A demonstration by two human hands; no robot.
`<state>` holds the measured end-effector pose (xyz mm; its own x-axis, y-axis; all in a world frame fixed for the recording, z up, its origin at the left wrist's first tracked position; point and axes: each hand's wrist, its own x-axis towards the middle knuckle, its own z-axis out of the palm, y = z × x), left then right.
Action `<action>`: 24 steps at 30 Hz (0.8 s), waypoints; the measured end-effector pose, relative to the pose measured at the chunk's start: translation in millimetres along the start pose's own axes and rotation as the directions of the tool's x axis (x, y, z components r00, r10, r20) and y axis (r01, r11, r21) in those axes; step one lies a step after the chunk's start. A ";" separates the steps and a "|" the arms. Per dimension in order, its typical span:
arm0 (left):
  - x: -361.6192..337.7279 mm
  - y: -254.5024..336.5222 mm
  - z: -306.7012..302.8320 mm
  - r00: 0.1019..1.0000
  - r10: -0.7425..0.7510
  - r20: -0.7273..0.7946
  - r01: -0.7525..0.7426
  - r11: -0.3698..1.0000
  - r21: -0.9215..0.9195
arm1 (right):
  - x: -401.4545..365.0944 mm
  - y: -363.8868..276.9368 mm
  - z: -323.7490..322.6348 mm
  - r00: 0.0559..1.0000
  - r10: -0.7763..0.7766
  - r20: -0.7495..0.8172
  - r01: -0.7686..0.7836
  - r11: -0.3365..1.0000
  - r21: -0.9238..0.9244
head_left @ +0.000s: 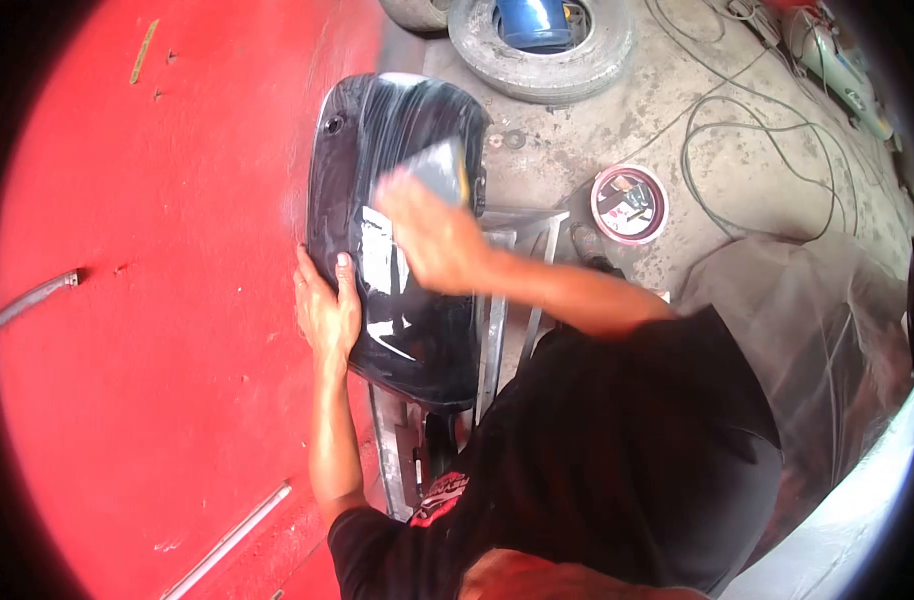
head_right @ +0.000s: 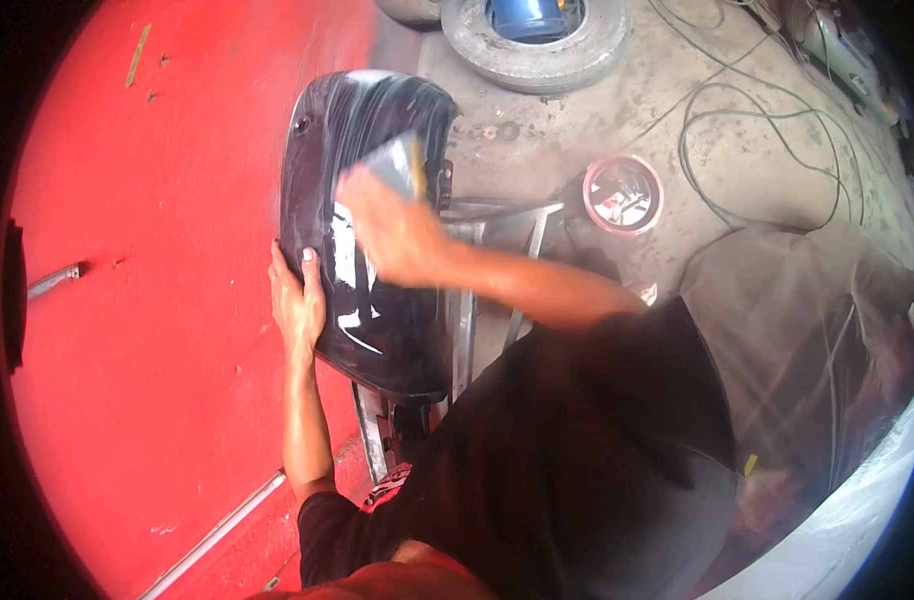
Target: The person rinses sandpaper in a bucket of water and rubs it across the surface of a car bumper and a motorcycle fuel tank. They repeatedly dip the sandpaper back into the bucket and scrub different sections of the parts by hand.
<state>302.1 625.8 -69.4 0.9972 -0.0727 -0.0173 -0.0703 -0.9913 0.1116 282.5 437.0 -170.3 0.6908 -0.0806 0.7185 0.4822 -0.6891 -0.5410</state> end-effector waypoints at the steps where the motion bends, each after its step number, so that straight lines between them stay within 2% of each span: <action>1: 0.3 -2.3 -0.4 1.000 0.010 -0.004 -0.010 1.000 -0.009 | -1.7 2.9 -6.3 1.000 0.004 -0.004 -0.004 1.000 0.008; 3: 1.2 -2.4 0.5 1.000 0.013 -0.014 -0.013 1.000 -0.027 | 2.9 22.4 -20.8 0.955 -0.268 0.130 0.265 0.963 0.035; 4: 1.4 -1.8 -0.3 0.999 0.035 -0.024 -0.035 0.999 -0.030 | 21.4 55.3 -5.2 0.976 -0.186 0.115 0.184 0.982 0.032; 5: 0.8 -1.5 -1.1 0.998 0.054 -0.035 -0.055 0.998 -0.034 | 41.0 82.2 7.8 0.995 -0.046 0.086 0.039 0.996 0.079; 6: 0.0 -2.1 -1.0 0.998 0.037 -0.043 -0.039 0.998 -0.040 | 62.9 96.7 14.6 0.991 0.058 0.119 -0.068 0.995 0.076; 8: 1.3 -2.4 -2.1 0.998 0.051 -0.042 -0.054 0.997 -0.050 | 83.8 90.0 31.6 0.972 0.212 -0.100 -0.213 0.977 0.002; 9: -0.2 1.1 -4.8 0.999 0.033 -0.040 -0.035 0.997 -0.065 | 71.7 69.9 30.4 0.999 0.048 0.014 -0.045 0.985 -0.165; 10: 2.3 -0.3 -4.9 0.998 0.030 -0.056 -0.034 0.997 -0.074 | 52.8 43.5 29.0 0.984 -0.106 0.145 0.147 0.937 -0.315; 11: 3.6 -3.7 -3.3 0.997 0.050 -0.058 -0.056 0.992 -0.112 | 33.4 -4.2 17.7 0.996 -0.058 -0.069 0.061 0.997 0.041; 12: 2.6 -7.7 -2.4 0.996 0.067 -0.058 -0.075 0.986 -0.148 | 7.4 -41.3 4.7 0.984 -0.174 0.029 0.170 0.979 0.116; 14: 4.5 -15.6 1.3 0.994 0.063 -0.084 -0.079 0.977 -0.199 | 12.3 -27.0 -4.3 0.958 -0.271 0.090 0.254 0.953 0.166; 15: 6.0 -21.9 5.3 0.989 0.097 -0.114 -0.119 0.972 -0.203 | 30.7 0.5 3.4 0.976 -0.200 0.082 0.195 0.978 0.072; 16: 7.2 -26.5 6.5 0.980 0.132 -0.148 -0.161 0.966 -0.204 | 51.3 44.1 21.7 0.995 -0.089 0.039 0.087 0.994 0.062; 17: 5.6 -23.2 2.0 0.985 0.107 -0.137 -0.139 0.956 -0.257 | 87.2 66.6 10.8 0.984 0.098 0.147 -0.091 0.994 -0.053; 18: 4.5 -22.6 2.8 0.984 0.086 -0.153 -0.126 0.954 -0.272 | 96.6 93.6 33.7 0.997 -0.007 -0.076 -0.004 0.990 -0.144; 20: 8.4 -19.9 -0.9 0.996 0.053 -0.077 -0.071 0.965 -0.252 | 87.5 45.2 24.2 0.988 0.103 0.117 -0.084 0.984 -0.155; 21: 2.5 -10.8 -9.7 0.999 0.041 -0.012 -0.042 0.985 -0.166 | 64.6 20.9 30.1 0.983 -0.178 0.049 0.184 0.952 -0.244; 22: -7.4 -1.6 -16.7 0.996 0.090 -0.010 -0.090 0.993 -0.072 | 53.2 -28.8 1.9 0.968 -0.228 0.100 0.228 0.974 0.009; 23: -9.7 -9.6 -4.5 0.957 0.269 -0.110 -0.260 0.962 0.083 | 50.9 -25.9 1.6 0.940 -0.308 0.144 0.309 0.951 0.016; 24: -18.2 -11.0 0.0 0.879 0.444 -0.171 -0.397 0.883 0.250 | 43.8 -18.4 1.7 0.905 -0.380 0.190 0.382 0.924 0.032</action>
<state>284.8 638.1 -70.4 0.8499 -0.4856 0.2047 -0.4647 -0.8738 -0.1433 304.8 447.3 -129.6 0.5442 0.3261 0.7730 0.7261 -0.6446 -0.2393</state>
